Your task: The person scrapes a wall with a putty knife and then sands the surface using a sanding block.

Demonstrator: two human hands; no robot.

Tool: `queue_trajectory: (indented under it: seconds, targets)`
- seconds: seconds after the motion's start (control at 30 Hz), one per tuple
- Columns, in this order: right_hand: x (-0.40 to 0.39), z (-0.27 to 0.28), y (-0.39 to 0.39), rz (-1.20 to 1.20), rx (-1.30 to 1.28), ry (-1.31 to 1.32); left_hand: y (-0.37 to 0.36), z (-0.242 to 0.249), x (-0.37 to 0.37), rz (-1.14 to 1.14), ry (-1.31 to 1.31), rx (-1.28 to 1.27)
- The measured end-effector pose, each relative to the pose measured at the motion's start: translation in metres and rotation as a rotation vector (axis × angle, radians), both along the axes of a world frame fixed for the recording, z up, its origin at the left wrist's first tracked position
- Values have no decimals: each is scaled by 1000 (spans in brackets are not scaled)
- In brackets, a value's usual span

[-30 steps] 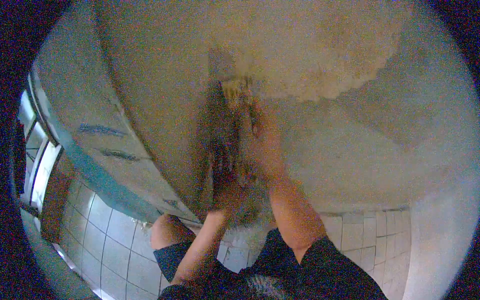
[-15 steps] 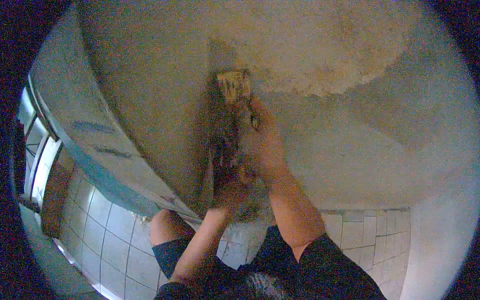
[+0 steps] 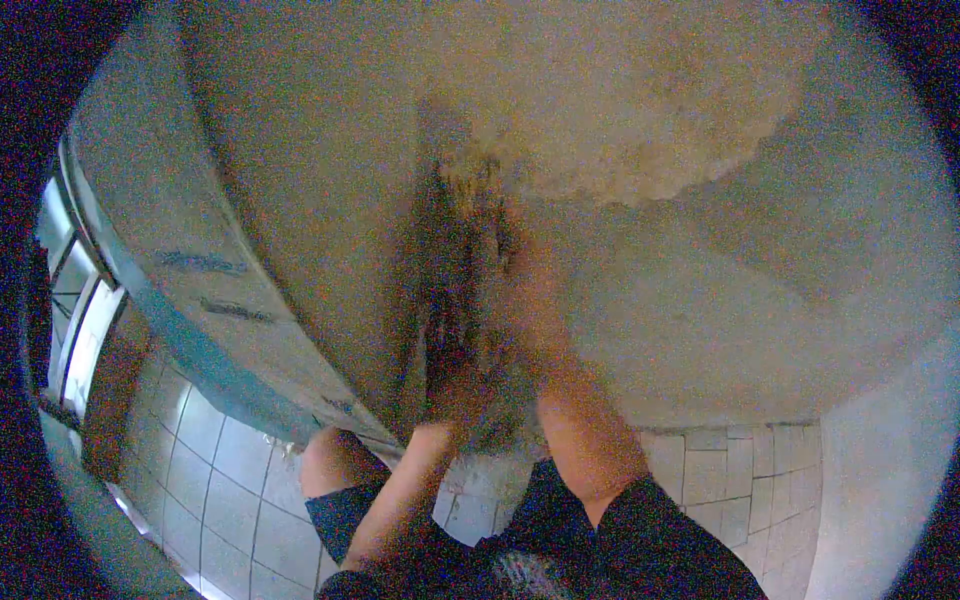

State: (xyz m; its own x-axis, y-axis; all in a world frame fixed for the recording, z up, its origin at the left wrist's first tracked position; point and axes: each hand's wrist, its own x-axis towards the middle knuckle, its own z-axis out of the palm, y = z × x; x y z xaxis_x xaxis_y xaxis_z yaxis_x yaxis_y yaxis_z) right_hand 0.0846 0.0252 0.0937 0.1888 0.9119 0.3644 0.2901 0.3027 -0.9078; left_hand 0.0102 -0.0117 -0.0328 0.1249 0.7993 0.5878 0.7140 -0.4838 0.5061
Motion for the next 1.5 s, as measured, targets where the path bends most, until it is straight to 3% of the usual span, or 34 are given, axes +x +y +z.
queue_trajectory:
  seconds: [0.1,0.2,0.3,0.37,0.6,0.77,0.9,0.97,1.1,1.17,1.27,1.37,1.5]
  targets:
    - [0,-9,-6,-12,-10,-169,9,1,-3,13,-3,19]
    - [-4,2,-15,-27,-94,-107,14,-13,3,17,60,47]
    - [-3,9,-16,87,-137,119,12,-8,1,5,-70,57]
    - [-6,14,-12,-10,-128,-1,15,-12,1,62,115,75]
    - [5,-17,13,52,-38,35,8,-3,-6,-8,-8,73]
    - [5,-2,0,-25,21,-170,4,2,-5,-28,-11,23]
    - [25,-57,-17,9,77,-137,10,-2,-5,38,36,46]
    - [32,-74,-21,-96,154,-125,8,-2,-3,2,6,11]
    - [31,-56,-16,17,-60,82,6,2,-3,-20,18,-59]
    - [32,-65,-5,-62,8,-9,8,1,-3,45,72,1]
    - [15,-17,-10,-121,-54,-188,6,1,-6,6,53,-10]
    - [19,-22,0,33,-56,-4,9,-3,-4,-4,31,10]
    - [26,-43,10,-21,-11,-95,13,-1,-5,15,94,13]
